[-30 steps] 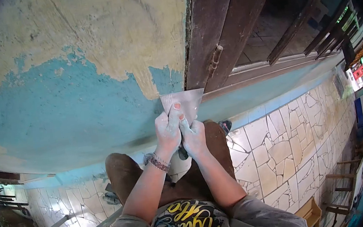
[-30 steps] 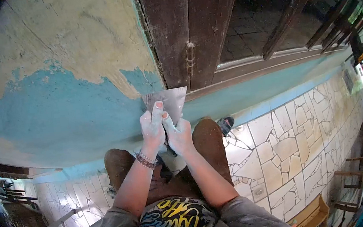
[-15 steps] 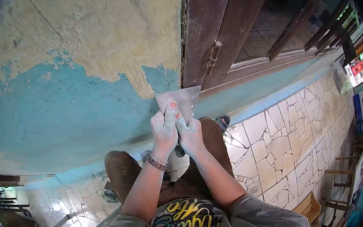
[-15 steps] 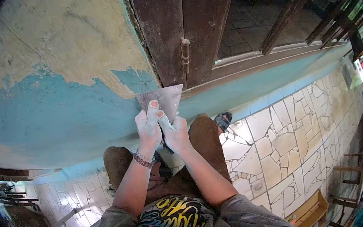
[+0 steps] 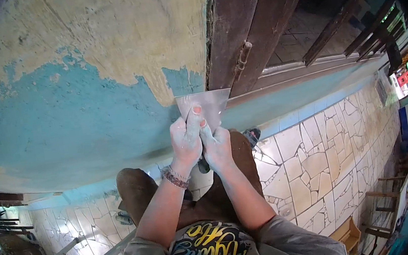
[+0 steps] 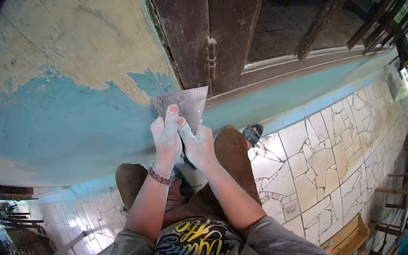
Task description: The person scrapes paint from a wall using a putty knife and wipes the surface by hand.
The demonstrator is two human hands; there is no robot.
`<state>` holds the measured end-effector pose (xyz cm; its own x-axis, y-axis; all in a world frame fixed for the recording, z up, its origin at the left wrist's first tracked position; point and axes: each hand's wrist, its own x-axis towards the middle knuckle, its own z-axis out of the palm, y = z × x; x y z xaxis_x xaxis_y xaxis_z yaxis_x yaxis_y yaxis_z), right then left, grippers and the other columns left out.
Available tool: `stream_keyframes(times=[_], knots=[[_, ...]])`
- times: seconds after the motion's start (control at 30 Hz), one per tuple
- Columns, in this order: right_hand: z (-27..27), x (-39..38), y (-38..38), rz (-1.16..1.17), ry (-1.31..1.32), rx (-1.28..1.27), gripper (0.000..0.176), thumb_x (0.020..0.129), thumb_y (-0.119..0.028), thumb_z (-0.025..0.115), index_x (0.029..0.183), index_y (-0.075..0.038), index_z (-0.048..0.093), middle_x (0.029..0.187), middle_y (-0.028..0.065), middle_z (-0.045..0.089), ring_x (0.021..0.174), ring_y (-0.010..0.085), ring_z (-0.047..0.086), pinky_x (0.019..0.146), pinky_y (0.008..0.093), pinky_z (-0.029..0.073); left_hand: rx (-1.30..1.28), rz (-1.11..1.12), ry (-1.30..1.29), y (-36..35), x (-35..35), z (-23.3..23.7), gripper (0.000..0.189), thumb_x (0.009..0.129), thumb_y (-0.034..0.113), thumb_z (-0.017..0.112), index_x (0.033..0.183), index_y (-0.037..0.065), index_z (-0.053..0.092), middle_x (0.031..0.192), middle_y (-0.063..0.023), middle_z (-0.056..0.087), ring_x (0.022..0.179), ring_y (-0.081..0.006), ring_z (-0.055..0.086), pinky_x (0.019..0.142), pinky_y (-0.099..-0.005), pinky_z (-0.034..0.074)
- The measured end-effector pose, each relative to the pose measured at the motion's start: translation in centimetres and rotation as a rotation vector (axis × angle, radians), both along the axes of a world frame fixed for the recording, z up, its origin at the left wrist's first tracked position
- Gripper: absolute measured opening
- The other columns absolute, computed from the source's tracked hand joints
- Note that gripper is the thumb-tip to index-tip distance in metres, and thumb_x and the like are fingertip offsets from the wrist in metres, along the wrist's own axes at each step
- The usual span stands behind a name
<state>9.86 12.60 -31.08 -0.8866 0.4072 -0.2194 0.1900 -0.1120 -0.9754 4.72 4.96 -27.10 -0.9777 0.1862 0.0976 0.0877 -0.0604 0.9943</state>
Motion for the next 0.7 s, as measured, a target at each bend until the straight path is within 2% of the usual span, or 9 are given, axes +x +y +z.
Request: stream_keyframes(times=[0.03,0.17,0.27,0.3,0.37,0.47,0.53,0.63,0.7], knots=[[0.3,-0.4,0.2,0.03,-0.027,-0.02,0.043,0.093,-0.034,0.057,0.08,0.008,0.062,0.067,0.0069,0.061,0.067,0.0084,0.052,0.058,0.03,0.044,-0.069,-0.037,-0.019,-0.4,-0.3,-1.0,0.045,0.093,0.034,0.056,0.071,-0.004,0.059,0.057,-0.0059,0.054,0.058,-0.0081,0.049,0.051,-0.0275,0.04],[1.1,-0.1,-0.7,-0.104,0.197,0.061,0.046,0.092,-0.034,0.059,0.071,0.007,0.059,0.058,0.0033,0.056,0.059,0.007,0.048,0.048,0.029,0.038,0.015,0.041,0.087,0.3,0.4,-1.2,0.047,0.093,0.037,0.056,0.069,-0.004,0.058,0.057,-0.0069,0.054,0.057,-0.0082,0.048,0.051,-0.0281,0.04],[1.9,-0.4,0.2,0.006,0.027,0.073,0.044,0.092,-0.033,0.059,0.073,0.007,0.06,0.063,0.004,0.058,0.063,0.0073,0.05,0.053,0.029,0.041,-0.038,0.013,0.023,-0.1,0.0,0.3,0.047,0.093,0.037,0.055,0.071,-0.004,0.059,0.058,-0.0082,0.056,0.056,-0.0099,0.049,0.051,-0.0295,0.041],[1.4,-0.3,-0.1,-0.022,0.059,0.02,0.045,0.092,-0.034,0.059,0.073,0.006,0.06,0.062,0.0035,0.058,0.063,0.0071,0.049,0.053,0.0289,0.041,-0.117,-0.014,0.013,-0.5,-0.3,-0.8,0.047,0.093,0.038,0.055,0.072,-0.004,0.059,0.058,-0.0082,0.056,0.057,-0.0102,0.049,0.051,-0.0301,0.04],[-0.1,-0.2,-0.9,-0.081,0.131,-0.09,0.045,0.092,-0.035,0.058,0.072,0.005,0.06,0.062,0.0024,0.057,0.061,0.0068,0.048,0.052,0.0289,0.04,-0.036,0.022,0.053,0.1,-0.1,-2.6,0.048,0.093,0.038,0.055,0.072,-0.004,0.059,0.058,-0.0075,0.056,0.057,-0.009,0.048,0.051,-0.0295,0.04],[0.1,-0.4,-0.7,-0.095,0.207,-0.016,0.046,0.093,-0.037,0.058,0.069,0.003,0.06,0.06,0.0003,0.054,0.058,0.0056,0.046,0.048,0.0278,0.038,-0.015,0.004,0.064,-0.1,0.0,-2.0,0.048,0.093,0.039,0.055,0.074,-0.005,0.06,0.059,-0.009,0.056,0.057,-0.0099,0.05,0.052,-0.0296,0.04],[1.2,-0.1,-0.5,-0.048,0.12,-0.041,0.046,0.093,-0.037,0.057,0.071,0.003,0.061,0.061,0.0015,0.056,0.059,0.0069,0.048,0.05,0.0281,0.04,-0.019,-0.009,0.002,0.0,0.1,-0.5,0.048,0.093,0.039,0.055,0.075,-0.005,0.06,0.059,-0.0091,0.056,0.057,-0.0106,0.05,0.052,-0.0299,0.04],[0.8,0.2,-0.3,-0.034,0.089,-0.042,0.045,0.093,-0.036,0.057,0.075,0.005,0.062,0.064,0.0031,0.058,0.062,0.0081,0.05,0.054,0.0282,0.041,0.009,0.009,-0.035,0.0,0.2,-1.6,0.047,0.093,0.039,0.056,0.074,-0.004,0.061,0.059,-0.006,0.057,0.058,-0.0094,0.05,0.051,-0.0289,0.04],[1.1,-0.3,-0.4,-0.046,0.121,-0.031,0.044,0.093,-0.036,0.057,0.077,0.005,0.062,0.065,0.0036,0.059,0.064,0.0083,0.051,0.055,0.0282,0.042,-0.034,0.02,0.049,0.0,-0.1,-1.5,0.047,0.092,0.039,0.057,0.073,-0.003,0.061,0.06,-0.004,0.057,0.058,-0.0079,0.05,0.051,-0.0277,0.04]])
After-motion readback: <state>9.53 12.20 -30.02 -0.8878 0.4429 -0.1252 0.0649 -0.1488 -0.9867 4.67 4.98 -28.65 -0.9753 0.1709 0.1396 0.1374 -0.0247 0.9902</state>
